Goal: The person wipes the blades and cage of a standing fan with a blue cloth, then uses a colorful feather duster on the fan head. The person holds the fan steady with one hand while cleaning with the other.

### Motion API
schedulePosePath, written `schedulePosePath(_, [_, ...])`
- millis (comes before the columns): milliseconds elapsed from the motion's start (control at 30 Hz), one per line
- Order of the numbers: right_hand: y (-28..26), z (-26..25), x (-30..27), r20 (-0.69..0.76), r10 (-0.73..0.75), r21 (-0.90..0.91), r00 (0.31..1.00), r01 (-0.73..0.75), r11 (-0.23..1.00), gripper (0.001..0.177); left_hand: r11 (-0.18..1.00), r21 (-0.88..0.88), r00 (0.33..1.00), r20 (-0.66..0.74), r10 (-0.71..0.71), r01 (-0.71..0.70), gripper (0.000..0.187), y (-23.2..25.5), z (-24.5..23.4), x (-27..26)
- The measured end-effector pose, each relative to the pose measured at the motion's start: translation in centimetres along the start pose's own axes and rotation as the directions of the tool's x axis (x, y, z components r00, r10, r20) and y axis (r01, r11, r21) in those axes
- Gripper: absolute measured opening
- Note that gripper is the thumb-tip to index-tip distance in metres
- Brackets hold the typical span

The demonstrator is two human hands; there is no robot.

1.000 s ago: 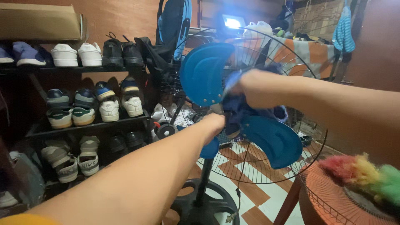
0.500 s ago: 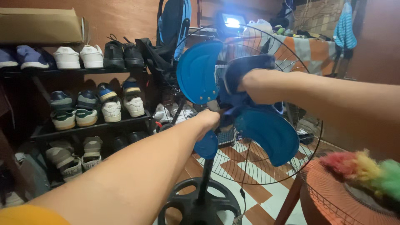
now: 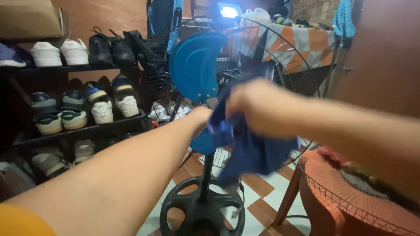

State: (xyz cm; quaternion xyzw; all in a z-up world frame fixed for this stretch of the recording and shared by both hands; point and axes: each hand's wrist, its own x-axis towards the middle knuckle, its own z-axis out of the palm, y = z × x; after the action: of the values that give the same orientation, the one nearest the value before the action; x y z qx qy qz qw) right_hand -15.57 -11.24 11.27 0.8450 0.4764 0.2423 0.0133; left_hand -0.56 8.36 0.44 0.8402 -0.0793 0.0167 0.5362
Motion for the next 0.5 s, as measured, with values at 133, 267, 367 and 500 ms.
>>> schedulePosePath(133, [-2.1, 6.7, -4.5, 0.190, 0.100, 0.144, 0.977, -0.129, 0.981, 0.044, 0.980, 0.180, 0.993, -0.075, 0.094, -0.079, 0.078, 0.1, 0.0, -0.3])
schedulePosePath(267, [-2.1, 11.8, -7.3, 0.228, 0.468, 0.012, 0.854, -0.484, 0.875, 0.042, 0.904, 0.428, 0.989, -0.141, 0.051, 0.014, 0.091, 0.3, 0.3, -0.9])
schedulePosePath(367, [-0.9, 15.0, -7.8, 0.219, 0.652, 0.065, 0.726, -0.678, 0.732, 0.045, 0.855, 0.518, 0.989, -0.133, 0.056, 0.022, 0.093, 0.6, 0.7, -0.9])
schedulePosePath(500, [1.5, 18.3, -5.7, 0.240, 0.791, 0.553, 0.563, -0.749, 0.365, 0.038, 0.883, 0.469, 0.988, -0.149, 0.050, 0.026, 0.102, 0.7, 1.3, -0.7])
